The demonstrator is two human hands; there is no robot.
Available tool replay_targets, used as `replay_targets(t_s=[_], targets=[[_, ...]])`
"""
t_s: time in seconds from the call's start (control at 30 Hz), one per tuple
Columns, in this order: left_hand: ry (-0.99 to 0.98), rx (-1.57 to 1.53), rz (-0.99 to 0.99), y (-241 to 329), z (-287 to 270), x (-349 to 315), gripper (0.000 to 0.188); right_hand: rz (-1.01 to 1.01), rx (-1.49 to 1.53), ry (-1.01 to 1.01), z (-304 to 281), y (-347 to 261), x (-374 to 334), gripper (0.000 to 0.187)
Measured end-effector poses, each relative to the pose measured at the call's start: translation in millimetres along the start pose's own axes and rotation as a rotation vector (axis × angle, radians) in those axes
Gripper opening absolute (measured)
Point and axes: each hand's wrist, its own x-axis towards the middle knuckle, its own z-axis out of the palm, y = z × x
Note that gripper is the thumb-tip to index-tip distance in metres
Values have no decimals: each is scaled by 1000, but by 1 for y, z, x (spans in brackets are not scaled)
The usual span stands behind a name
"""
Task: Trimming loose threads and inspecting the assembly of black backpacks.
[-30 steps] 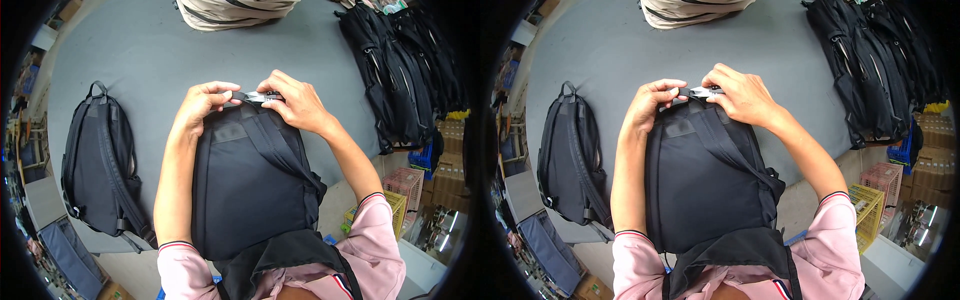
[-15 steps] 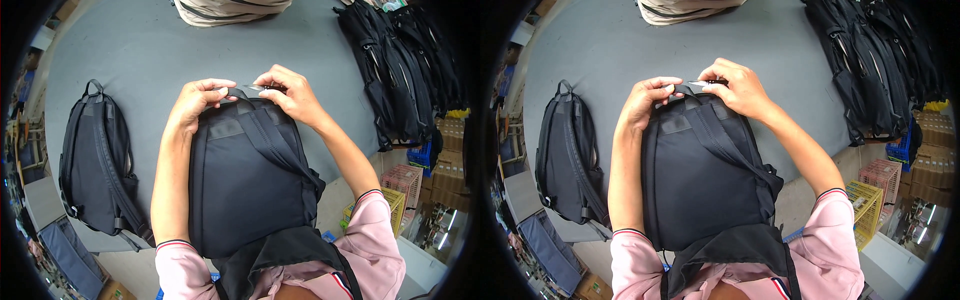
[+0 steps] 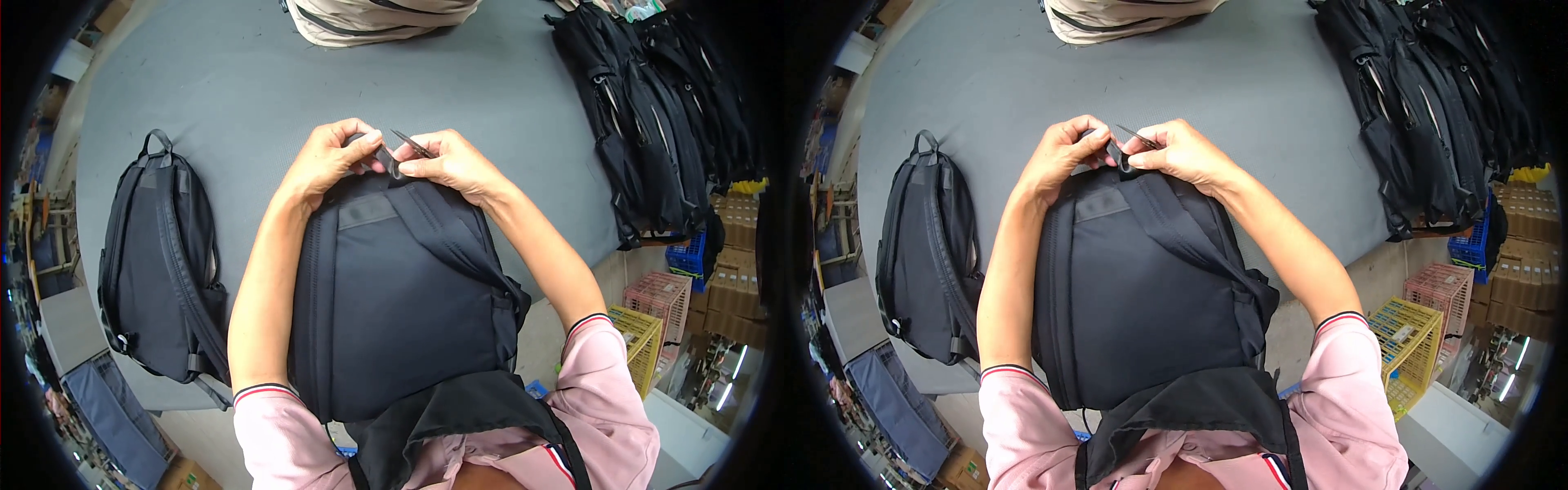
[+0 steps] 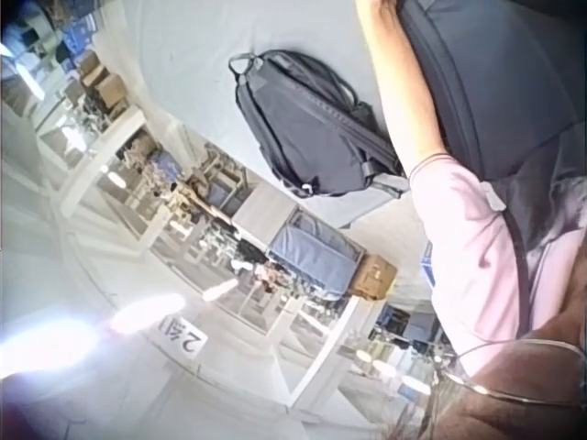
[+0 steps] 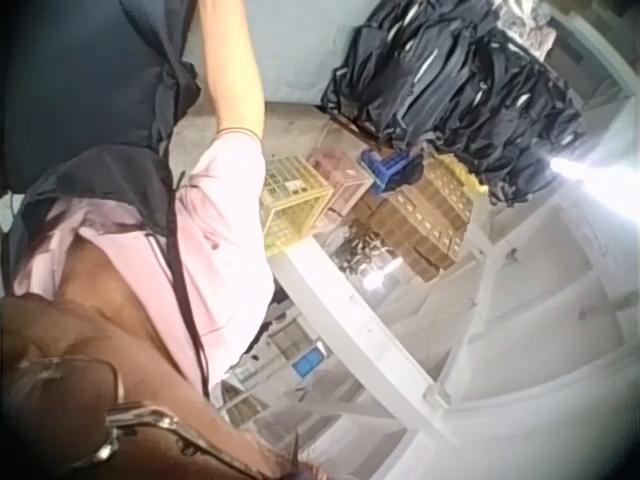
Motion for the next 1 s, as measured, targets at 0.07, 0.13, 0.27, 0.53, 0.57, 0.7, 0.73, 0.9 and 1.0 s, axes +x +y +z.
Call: replay_targets(t_s=[0.07,0.13,0.27,0.53,0.57,0.7,0.73,0.9,1.0], targets=[[50,-27,-43,1,9,2,19,53,168,-10,-3,8,-1,18],[140,-82,-116,2,13,2,20,34,125,14,-2,10,-4,19],[186,-136,-107,2,13,2,19,-168,-381,273,5,-5,-15,19],[216,-169,-70,6,16,-2,15,-560,-1217,354,11,-42,-32,21],[222,-180,-66,6,16,-2,15,-604,-1275,349,12,-44,-32,20],[232,-173,-61,6,16,-3,16,-676,-1447,312,15,-49,-32,14],[233,-172,-51,5,16,-3,16,-676,-1448,309,16,-51,-33,14],[235,-160,-43,5,15,-4,15,-784,-1590,379,21,-52,-33,10],[232,-170,-26,3,15,-2,20,-783,-1595,368,22,-52,-32,9]])
